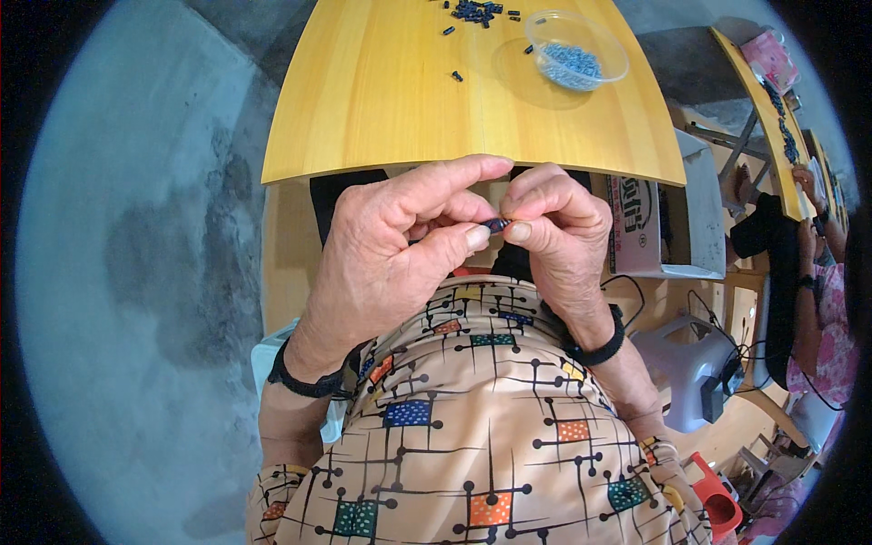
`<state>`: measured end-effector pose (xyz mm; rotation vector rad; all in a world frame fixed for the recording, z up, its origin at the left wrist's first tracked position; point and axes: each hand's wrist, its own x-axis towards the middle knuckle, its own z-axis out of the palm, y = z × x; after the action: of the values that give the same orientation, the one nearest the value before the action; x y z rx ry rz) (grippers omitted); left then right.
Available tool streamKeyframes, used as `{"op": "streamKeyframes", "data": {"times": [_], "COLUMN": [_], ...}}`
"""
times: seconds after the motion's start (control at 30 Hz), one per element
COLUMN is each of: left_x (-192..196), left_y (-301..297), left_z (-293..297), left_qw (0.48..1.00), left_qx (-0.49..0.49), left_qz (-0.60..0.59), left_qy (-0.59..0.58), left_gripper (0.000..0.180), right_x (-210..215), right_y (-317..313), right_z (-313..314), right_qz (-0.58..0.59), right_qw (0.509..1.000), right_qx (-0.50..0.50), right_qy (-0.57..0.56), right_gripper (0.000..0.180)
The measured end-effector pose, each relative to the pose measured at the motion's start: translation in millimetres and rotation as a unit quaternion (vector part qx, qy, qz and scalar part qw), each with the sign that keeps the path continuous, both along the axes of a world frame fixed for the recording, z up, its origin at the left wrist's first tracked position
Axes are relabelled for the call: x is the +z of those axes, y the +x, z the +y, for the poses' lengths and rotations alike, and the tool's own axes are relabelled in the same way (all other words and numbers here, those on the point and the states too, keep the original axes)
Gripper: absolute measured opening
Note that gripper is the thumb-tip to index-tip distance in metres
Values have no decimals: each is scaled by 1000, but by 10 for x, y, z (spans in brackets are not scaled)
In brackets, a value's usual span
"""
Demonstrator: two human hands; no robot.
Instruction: Manually assembling small blue plastic components into black housings.
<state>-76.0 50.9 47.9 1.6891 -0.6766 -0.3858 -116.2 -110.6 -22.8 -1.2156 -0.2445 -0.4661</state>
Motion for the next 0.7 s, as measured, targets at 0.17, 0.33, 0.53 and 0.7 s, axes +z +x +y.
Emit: {"op": "streamKeyframes", "data": {"times": [0.17, 0.33, 0.53, 0.7], "left_x": [13, -3, -17, -21], "left_y": [2, 17, 38, 78], "left_z": [0, 8, 9, 16], "left_qw": [999, 999, 999, 996], "left_qx": [-4, -10, -18, -40], "left_qz": [36, 47, 31, 75], "left_qy": [-11, -5, 14, 15], "left_gripper": [41, 42, 42, 41], "right_x": [-3, 9, 49, 44], "right_y": [-10, -25, -45, -23], "right_z": [-3, -53, -80, -90], "right_qz": [16, 10, 8, 15], "right_qw": [1000, 998, 991, 990], "right_qx": [3, 2, -1, 19], "right_qy": [-1, -68, -136, -136], "right_gripper": [14, 13, 12, 13]}}
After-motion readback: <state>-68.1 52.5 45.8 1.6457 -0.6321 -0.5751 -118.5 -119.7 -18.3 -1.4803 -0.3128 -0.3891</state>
